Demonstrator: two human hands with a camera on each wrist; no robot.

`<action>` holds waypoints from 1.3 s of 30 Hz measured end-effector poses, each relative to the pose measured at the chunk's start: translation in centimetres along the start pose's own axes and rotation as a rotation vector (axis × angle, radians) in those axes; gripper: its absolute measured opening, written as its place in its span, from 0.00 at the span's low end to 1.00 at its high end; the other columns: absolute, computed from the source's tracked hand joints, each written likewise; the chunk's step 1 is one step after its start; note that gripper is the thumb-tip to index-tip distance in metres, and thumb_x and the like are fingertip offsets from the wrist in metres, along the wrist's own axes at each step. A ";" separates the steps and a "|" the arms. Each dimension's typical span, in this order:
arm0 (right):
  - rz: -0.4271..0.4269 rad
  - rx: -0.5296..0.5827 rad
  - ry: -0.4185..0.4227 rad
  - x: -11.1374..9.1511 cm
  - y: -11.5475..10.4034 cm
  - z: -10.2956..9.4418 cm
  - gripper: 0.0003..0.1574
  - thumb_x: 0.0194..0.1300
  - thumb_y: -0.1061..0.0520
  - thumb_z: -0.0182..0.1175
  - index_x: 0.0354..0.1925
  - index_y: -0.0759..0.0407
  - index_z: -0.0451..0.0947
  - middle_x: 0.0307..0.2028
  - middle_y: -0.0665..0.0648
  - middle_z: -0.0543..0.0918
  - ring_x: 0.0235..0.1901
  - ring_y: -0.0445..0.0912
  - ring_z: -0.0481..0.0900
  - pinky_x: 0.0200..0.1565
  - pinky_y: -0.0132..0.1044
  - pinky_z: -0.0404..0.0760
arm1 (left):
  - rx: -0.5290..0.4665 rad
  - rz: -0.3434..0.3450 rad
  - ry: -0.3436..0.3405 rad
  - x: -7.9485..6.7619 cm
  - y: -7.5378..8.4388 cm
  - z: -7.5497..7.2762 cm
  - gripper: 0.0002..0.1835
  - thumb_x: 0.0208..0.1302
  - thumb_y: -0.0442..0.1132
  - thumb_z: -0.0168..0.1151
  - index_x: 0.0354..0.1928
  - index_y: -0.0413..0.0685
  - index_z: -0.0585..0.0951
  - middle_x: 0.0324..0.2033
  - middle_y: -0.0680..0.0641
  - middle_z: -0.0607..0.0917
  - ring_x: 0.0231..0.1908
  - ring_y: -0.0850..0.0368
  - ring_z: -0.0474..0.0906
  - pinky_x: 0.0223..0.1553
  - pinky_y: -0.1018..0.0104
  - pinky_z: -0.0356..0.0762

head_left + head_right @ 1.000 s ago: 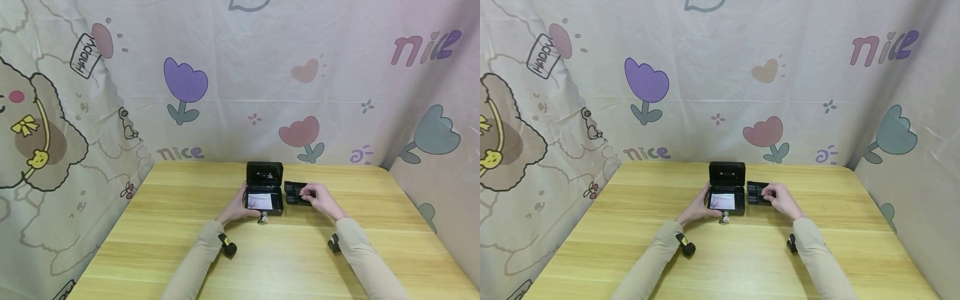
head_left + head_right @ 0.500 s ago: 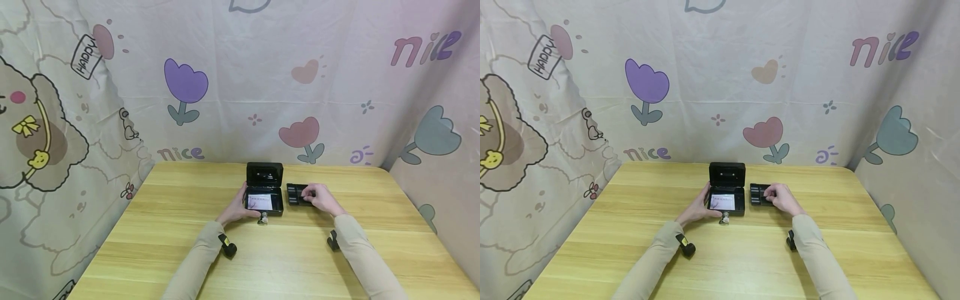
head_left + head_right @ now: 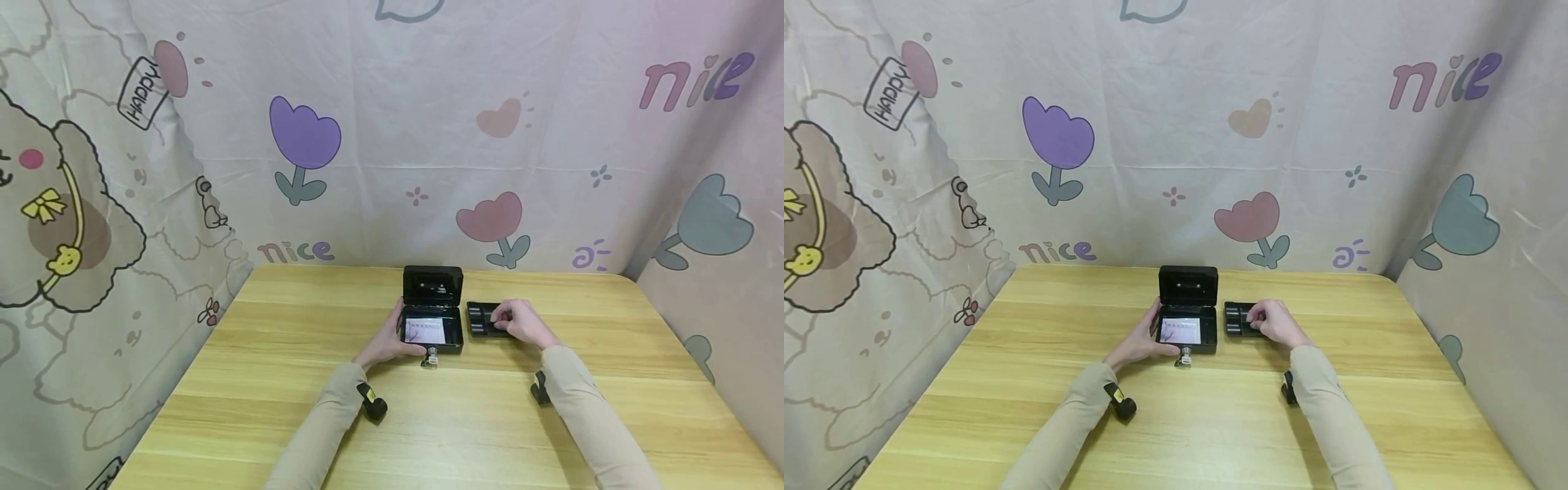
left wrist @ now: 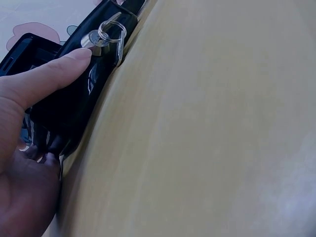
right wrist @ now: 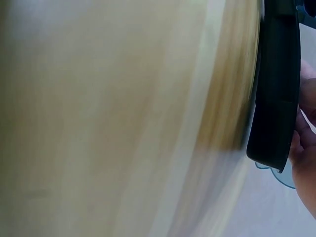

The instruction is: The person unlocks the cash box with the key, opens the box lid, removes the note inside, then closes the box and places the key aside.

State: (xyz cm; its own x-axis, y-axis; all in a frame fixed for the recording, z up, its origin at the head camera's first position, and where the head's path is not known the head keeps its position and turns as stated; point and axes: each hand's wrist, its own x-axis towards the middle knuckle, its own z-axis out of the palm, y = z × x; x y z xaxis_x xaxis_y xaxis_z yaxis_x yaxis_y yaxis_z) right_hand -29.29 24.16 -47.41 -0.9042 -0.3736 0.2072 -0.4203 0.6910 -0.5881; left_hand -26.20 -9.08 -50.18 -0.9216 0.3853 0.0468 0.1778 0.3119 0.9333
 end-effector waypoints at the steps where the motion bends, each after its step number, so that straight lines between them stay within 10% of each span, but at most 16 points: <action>1: 0.001 -0.001 -0.001 0.0 0.0 0.0 0.06 0.54 0.72 0.68 0.30 0.64 0.85 0.29 0.60 0.86 0.30 0.39 0.75 0.36 0.29 0.75 | 0.000 0.003 0.001 0.0 0.0 0.0 0.70 0.47 0.35 0.81 0.80 0.39 0.37 0.80 0.36 0.39 0.80 0.39 0.41 0.80 0.46 0.42; 39: 0.026 0.033 0.016 -0.7 -0.2 -0.2 0.08 0.56 0.71 0.67 0.37 0.66 0.85 0.34 0.60 0.87 0.34 0.44 0.81 0.41 0.31 0.81 | 0.035 -0.006 0.011 -0.1 -0.2 -0.1 0.72 0.44 0.39 0.83 0.80 0.40 0.38 0.81 0.37 0.40 0.80 0.41 0.40 0.80 0.44 0.42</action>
State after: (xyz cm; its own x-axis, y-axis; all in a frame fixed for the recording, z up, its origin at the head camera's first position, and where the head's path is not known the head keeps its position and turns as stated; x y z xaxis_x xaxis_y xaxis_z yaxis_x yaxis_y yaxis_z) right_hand -28.65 24.46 -47.27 -0.9160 -0.3456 0.2040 -0.3942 0.6795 -0.6188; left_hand -26.22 -9.27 -50.36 -0.9265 0.3735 0.0454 0.1839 0.3442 0.9207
